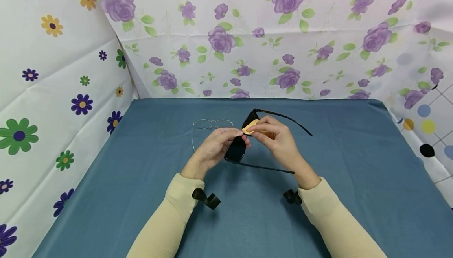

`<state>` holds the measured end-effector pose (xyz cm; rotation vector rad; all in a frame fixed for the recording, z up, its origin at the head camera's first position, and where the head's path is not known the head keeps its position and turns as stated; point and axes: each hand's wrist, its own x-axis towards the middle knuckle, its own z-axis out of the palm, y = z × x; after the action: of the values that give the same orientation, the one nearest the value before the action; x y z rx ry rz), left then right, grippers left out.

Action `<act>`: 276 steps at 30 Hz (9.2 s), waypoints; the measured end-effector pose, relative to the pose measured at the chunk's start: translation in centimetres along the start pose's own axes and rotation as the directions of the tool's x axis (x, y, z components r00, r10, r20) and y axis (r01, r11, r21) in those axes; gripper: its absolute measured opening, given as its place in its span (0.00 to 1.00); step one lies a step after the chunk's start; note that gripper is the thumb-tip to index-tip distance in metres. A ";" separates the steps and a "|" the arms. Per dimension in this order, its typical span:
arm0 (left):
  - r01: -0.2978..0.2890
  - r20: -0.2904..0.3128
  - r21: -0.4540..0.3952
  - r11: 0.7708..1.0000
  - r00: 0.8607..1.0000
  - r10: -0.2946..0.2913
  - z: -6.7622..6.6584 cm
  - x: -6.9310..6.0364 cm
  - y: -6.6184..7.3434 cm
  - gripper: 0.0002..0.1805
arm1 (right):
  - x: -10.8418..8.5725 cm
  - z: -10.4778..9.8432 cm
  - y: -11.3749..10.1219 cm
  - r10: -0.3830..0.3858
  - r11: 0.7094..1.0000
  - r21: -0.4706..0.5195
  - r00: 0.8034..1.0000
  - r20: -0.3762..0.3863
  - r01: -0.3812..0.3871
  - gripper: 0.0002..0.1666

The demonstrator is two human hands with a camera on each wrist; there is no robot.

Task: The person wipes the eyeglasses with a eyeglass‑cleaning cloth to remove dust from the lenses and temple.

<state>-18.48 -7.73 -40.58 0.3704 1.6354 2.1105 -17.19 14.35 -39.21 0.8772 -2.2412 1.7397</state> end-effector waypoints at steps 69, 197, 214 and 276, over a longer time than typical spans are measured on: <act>-0.111 -0.102 -0.124 0.986 0.990 0.098 -0.3 -0.2 0.3 0.16 | -0.1 -1.0 -1.1 0.040 0.987 -0.149 0.989 -0.141 -0.061 0.10; -0.278 -0.179 -0.137 0.951 0.951 0.252 1.6 -0.4 0.3 0.16 | -1.1 3.6 -1.0 -0.405 0.892 -0.137 0.897 0.176 0.430 0.18; -0.296 -0.176 -0.108 0.949 0.945 0.274 1.2 -0.6 0.6 0.16 | -1.1 2.3 -1.7 -0.156 0.965 -0.172 0.962 0.224 0.197 0.10; -0.045 0.081 0.323 0.945 0.997 0.020 -0.3 -1.1 1.6 0.15 | 0.4 -6.3 -2.5 0.361 0.931 -0.017 0.918 0.162 -0.363 0.16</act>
<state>-17.99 -8.85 -39.08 0.5782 1.9452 1.8208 -17.46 19.67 -35.03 0.6568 -2.6426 1.8926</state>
